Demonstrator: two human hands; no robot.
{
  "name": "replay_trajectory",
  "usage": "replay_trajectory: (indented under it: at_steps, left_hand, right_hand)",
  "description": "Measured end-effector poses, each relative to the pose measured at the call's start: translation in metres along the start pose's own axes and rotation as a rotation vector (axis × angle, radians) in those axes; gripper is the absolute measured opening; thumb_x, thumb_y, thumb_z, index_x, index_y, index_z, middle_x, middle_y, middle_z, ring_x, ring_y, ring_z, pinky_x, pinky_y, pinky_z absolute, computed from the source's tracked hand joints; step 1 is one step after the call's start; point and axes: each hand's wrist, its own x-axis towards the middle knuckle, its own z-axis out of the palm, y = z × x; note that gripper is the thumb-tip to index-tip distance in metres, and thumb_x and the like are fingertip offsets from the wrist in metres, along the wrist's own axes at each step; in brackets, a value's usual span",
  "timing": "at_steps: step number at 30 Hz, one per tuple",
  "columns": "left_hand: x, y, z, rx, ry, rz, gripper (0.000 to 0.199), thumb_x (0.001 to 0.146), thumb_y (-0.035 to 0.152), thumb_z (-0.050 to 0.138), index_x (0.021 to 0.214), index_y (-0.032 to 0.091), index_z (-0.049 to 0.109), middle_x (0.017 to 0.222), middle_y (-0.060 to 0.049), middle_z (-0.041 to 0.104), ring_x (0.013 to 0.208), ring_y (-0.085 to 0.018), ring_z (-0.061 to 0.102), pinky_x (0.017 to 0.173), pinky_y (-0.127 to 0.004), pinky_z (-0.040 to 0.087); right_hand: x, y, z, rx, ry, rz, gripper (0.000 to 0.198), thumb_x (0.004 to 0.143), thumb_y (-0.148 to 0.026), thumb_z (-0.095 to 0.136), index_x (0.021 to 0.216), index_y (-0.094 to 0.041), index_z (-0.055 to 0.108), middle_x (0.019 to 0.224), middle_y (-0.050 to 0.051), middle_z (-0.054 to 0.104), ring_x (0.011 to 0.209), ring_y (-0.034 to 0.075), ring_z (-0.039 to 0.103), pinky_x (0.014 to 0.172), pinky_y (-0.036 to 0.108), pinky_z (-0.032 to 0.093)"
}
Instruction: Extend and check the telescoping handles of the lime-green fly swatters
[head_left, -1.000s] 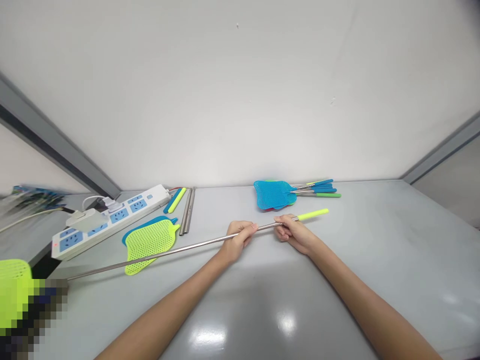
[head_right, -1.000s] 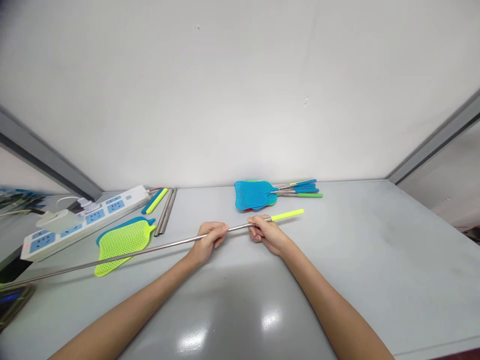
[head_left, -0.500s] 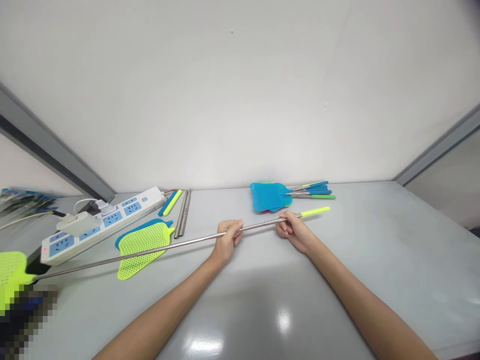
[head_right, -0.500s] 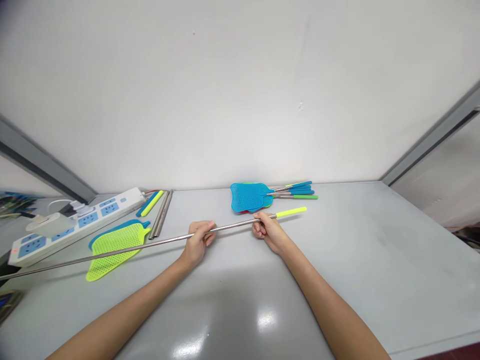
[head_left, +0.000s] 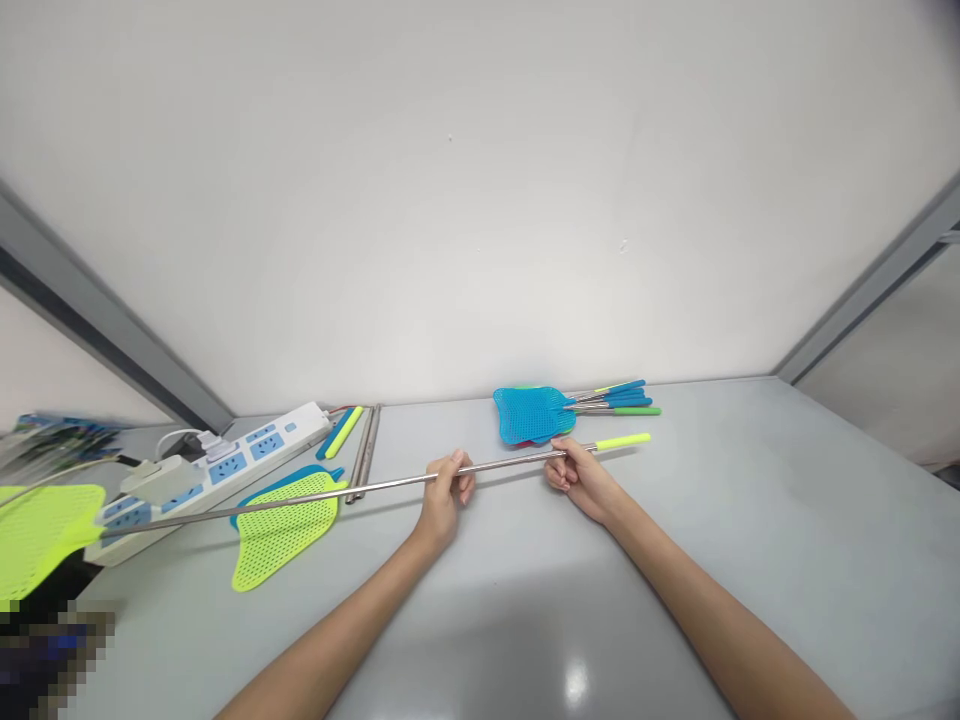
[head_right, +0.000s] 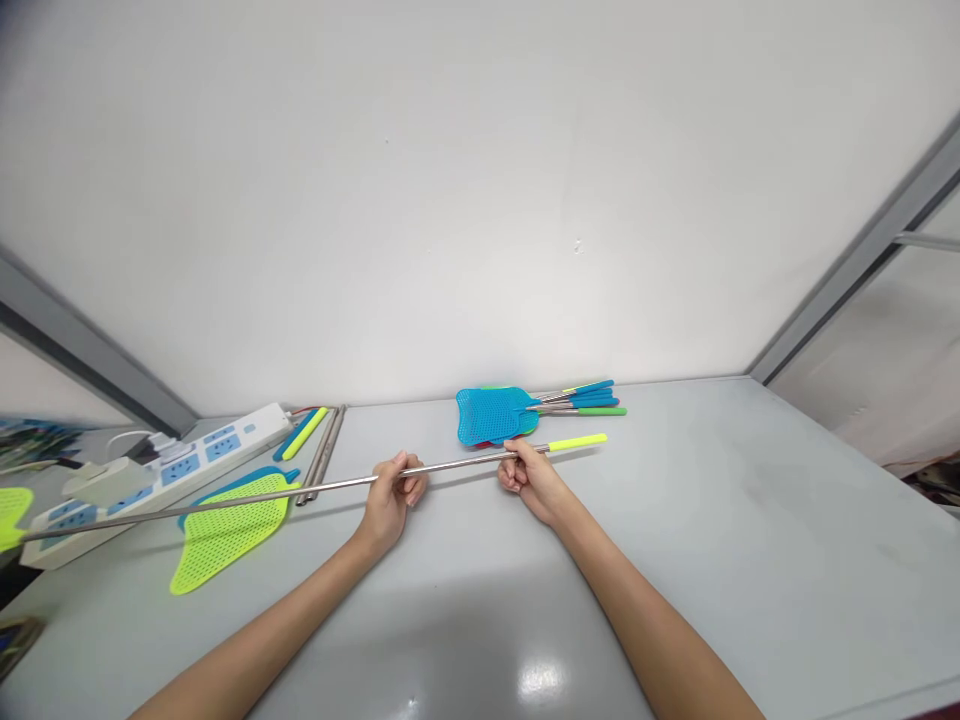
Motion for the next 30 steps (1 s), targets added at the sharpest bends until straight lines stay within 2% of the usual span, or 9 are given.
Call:
replay_trajectory:
  at_steps: [5, 10, 19, 30]
  left_hand:
    - [0.0000, 0.0004, 0.0007, 0.101, -0.104, -0.030, 0.038, 0.080, 0.033, 0.035, 0.046, 0.017, 0.036, 0.039, 0.003, 0.034, 0.041, -0.009, 0.031, 0.046, -0.024, 0.024]
    - [-0.0007, 0.0038, 0.0018, 0.196, -0.148, -0.028, 0.038, 0.080, 0.034, 0.036, 0.046, 0.017, 0.035, 0.039, 0.003, 0.036, 0.042, -0.009, 0.032, 0.046, -0.024, 0.025]
    - [0.0005, 0.0025, 0.0013, 0.149, -0.113, -0.083, 0.040, 0.079, 0.040, 0.035, 0.047, 0.017, 0.037, 0.038, 0.004, 0.035, 0.040, -0.009, 0.033, 0.045, -0.023, 0.027]
    - [-0.0014, 0.0079, 0.0052, 0.256, -0.075, -0.070, 0.045, 0.082, 0.041, 0.032, 0.044, 0.017, 0.035, 0.037, 0.004, 0.033, 0.040, -0.009, 0.033, 0.047, -0.023, 0.027]
  right_hand:
    - [-0.0012, -0.0005, 0.0007, -0.018, -0.024, -0.020, 0.040, 0.071, -0.030, 0.049, 0.035, -0.016, 0.041, 0.033, -0.006, 0.023, 0.038, 0.008, 0.032, 0.042, 0.026, 0.015]
    - [-0.0025, -0.0013, 0.0008, -0.015, -0.018, -0.016, 0.039, 0.071, -0.029, 0.049, 0.035, -0.017, 0.039, 0.033, -0.006, 0.024, 0.037, 0.008, 0.033, 0.042, 0.026, 0.017]
    - [-0.0024, -0.0032, -0.0019, 0.003, 0.010, -0.013, 0.042, 0.069, -0.030, 0.051, 0.033, -0.018, 0.032, 0.032, -0.005, 0.023, 0.037, 0.008, 0.034, 0.041, 0.026, 0.020]
    - [-0.0028, -0.0040, -0.0011, 0.102, 0.026, -0.017, 0.038, 0.068, -0.027, 0.052, 0.038, -0.019, 0.030, 0.032, -0.006, 0.026, 0.037, 0.008, 0.035, 0.040, 0.025, 0.020]
